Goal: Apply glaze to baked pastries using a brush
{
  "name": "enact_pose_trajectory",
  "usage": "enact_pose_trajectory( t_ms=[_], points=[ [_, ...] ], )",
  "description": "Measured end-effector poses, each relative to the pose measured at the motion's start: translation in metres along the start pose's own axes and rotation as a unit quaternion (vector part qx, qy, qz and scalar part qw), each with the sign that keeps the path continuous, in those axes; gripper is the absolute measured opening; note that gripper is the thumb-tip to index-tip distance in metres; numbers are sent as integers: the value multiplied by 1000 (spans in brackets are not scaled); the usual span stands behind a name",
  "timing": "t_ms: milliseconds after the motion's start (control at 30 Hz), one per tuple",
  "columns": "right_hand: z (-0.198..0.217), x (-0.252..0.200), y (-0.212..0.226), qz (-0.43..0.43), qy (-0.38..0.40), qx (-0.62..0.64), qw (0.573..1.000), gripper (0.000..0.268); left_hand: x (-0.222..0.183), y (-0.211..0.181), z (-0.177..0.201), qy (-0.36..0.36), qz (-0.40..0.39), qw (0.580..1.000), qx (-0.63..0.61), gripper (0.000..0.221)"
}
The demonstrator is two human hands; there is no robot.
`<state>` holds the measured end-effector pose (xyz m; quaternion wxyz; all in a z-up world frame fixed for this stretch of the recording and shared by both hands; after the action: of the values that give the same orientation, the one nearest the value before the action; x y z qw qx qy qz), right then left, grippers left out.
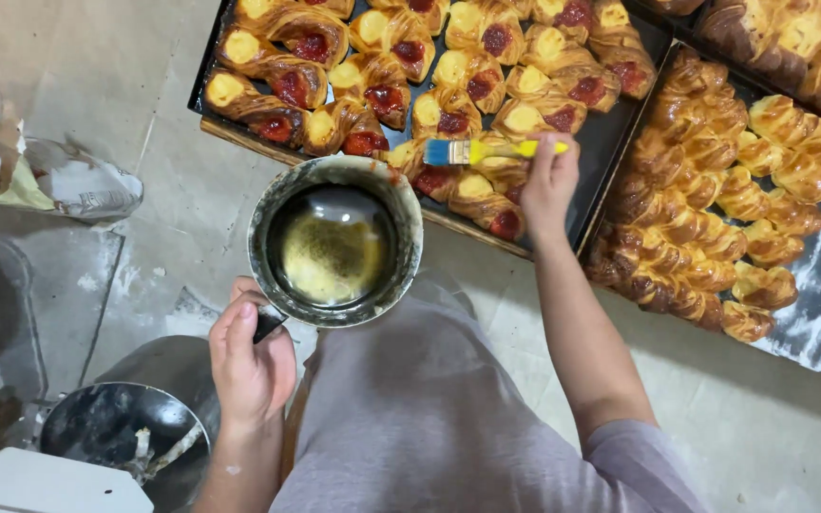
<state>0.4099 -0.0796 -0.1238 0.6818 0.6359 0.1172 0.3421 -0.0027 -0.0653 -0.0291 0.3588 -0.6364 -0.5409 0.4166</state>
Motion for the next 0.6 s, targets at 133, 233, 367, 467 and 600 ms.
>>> enact_pose_trajectory(
  t_ms=[133, 233, 367, 467, 600],
  points=[
    [13, -15, -17, 36, -3, -125, 991, 27, -3, -3, 29, -1, 19, 1000, -5, 28],
    [1, -6, -7, 52, -23, -132, 990, 28, 7, -9, 38, -1, 10, 1000, -18, 28],
    [-40, -19, -3, 68, 10, -126, 990, 25, 13, -18, 54, 13, 18, 1000, -13, 29],
    [-23, -13, 12, 113, 23, -214, 970, 28, 17, -20, 64, 21, 24, 999, -26, 27],
    [11, -30, 11, 60, -34, -210, 975, 29, 22, -28, 78, 37, 27, 999, -17, 29]
  ],
)
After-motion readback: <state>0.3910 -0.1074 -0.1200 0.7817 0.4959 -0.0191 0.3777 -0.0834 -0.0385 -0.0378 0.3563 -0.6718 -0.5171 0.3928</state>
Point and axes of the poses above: each hand's wrist, its own x-axis towards the middle knuckle, its own z-axis out of the back of the hand, y = z × x, the point moved 3 cm from there along x, towards the middle knuckle, and after that the axes turned 6 degrees about x, right-handed, at the moved point
